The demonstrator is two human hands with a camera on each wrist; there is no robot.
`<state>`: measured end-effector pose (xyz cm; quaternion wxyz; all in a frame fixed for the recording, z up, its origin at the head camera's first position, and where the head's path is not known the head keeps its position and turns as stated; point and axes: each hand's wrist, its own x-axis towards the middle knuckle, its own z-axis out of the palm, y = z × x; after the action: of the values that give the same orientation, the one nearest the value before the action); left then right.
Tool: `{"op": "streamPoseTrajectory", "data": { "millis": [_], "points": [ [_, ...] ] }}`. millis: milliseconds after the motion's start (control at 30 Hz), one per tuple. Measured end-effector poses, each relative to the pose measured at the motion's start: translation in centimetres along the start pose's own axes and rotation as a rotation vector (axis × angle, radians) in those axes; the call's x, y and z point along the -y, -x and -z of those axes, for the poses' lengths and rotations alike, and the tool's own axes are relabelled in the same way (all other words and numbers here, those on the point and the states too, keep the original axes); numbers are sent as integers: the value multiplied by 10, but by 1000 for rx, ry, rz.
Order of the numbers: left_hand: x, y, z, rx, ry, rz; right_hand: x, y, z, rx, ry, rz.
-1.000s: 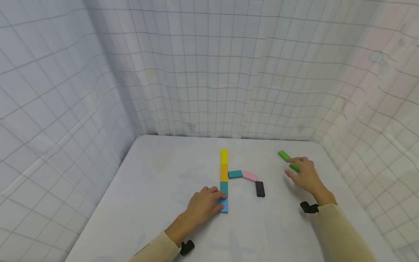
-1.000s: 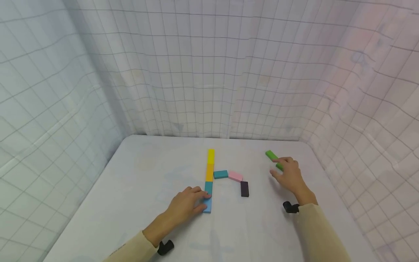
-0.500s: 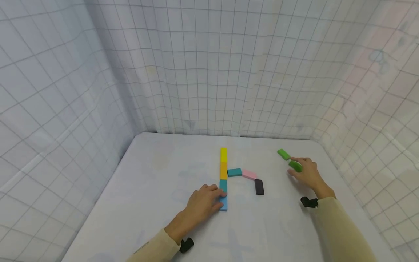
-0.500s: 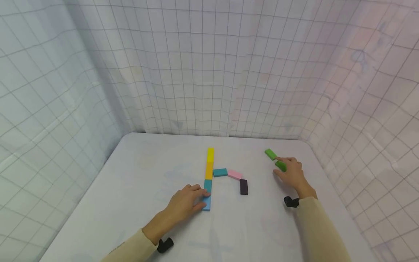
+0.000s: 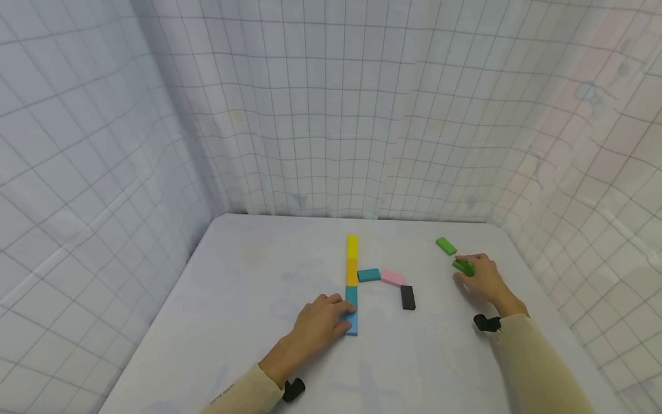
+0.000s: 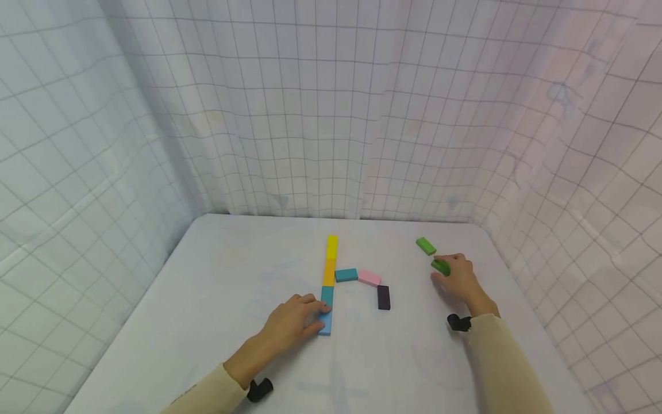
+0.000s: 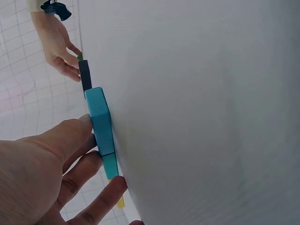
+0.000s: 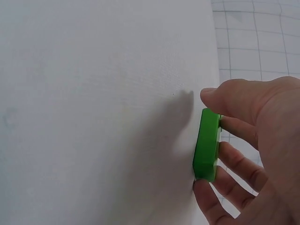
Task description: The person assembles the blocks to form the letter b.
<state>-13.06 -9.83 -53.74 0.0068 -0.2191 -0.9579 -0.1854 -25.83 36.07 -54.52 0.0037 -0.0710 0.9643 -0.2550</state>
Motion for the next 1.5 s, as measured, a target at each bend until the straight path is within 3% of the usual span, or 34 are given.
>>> {"op": "streamPoseTrajectory", "data": {
  "millis": [500, 1267, 1500],
  "points": [
    [3, 0, -3, 9, -12, 0, 9, 6, -6, -24, -29, 54],
    [1, -2, 2, 32, -1, 11, 16, 12, -5, 22, -104, 23],
    [3, -4, -1, 51, -6, 25, 19, 15, -9, 25, -59, 71]
  ]
}}
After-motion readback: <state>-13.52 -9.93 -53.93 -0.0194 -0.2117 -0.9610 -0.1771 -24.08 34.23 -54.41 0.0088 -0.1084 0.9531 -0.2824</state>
